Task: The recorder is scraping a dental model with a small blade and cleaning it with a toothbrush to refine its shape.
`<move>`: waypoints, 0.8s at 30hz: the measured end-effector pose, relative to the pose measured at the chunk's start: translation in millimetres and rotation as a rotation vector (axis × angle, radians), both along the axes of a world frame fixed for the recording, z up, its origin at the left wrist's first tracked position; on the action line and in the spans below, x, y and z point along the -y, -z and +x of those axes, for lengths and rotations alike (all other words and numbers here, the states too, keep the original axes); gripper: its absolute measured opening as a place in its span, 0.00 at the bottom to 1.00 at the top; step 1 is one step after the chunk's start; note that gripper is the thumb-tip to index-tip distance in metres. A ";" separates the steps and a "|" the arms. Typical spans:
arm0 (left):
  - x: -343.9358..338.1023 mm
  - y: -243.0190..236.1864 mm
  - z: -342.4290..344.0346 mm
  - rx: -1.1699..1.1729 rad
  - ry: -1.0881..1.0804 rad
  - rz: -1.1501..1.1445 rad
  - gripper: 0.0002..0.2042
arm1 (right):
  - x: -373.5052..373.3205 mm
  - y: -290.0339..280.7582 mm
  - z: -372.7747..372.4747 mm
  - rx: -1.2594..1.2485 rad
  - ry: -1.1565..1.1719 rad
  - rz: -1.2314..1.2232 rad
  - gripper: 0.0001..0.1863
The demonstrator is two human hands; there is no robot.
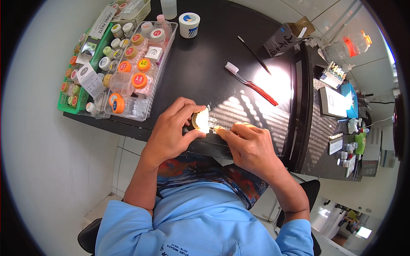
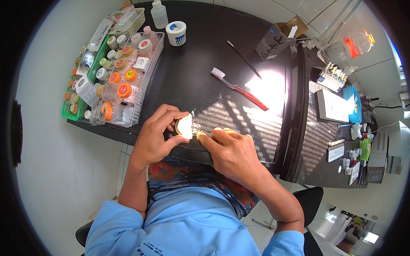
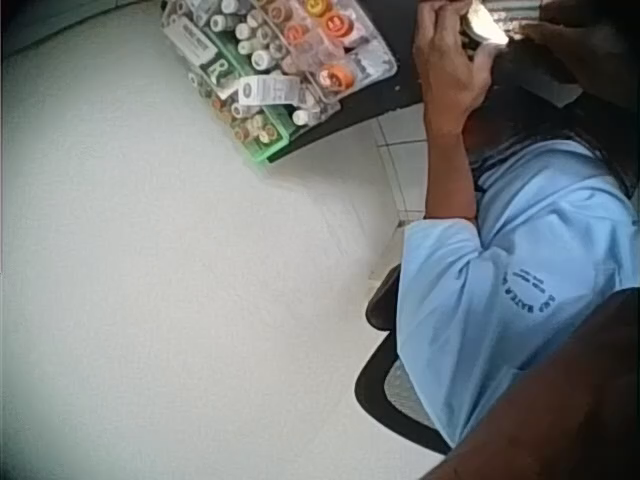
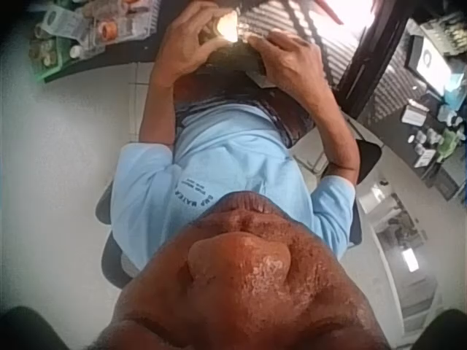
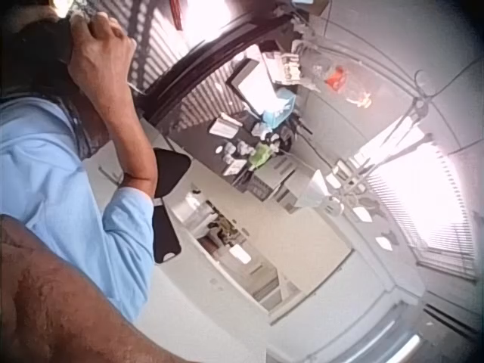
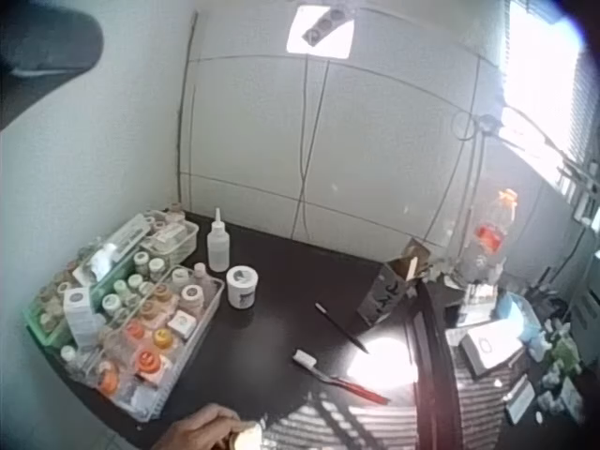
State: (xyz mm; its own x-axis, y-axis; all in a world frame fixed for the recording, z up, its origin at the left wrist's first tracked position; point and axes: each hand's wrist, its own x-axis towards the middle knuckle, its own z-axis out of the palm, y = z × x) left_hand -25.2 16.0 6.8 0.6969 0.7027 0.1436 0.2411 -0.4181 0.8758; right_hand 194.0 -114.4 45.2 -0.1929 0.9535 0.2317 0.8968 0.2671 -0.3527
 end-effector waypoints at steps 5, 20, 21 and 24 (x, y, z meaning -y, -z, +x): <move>-0.7 0.9 -0.3 0.008 0.001 0.000 0.31 | -2.5 -0.4 1.4 0.008 -0.021 0.005 0.24; -2.7 -1.3 -2.1 -0.024 0.027 0.005 0.29 | -1.1 -1.6 -1.4 -0.043 0.019 -0.032 0.20; -2.8 -1.7 -2.1 -0.024 0.027 0.003 0.29 | -1.1 -0.2 -1.1 -0.033 0.012 -0.013 0.21; -2.5 -1.9 -1.7 -0.025 0.025 0.004 0.29 | -1.0 1.1 -0.7 -0.021 0.002 0.004 0.22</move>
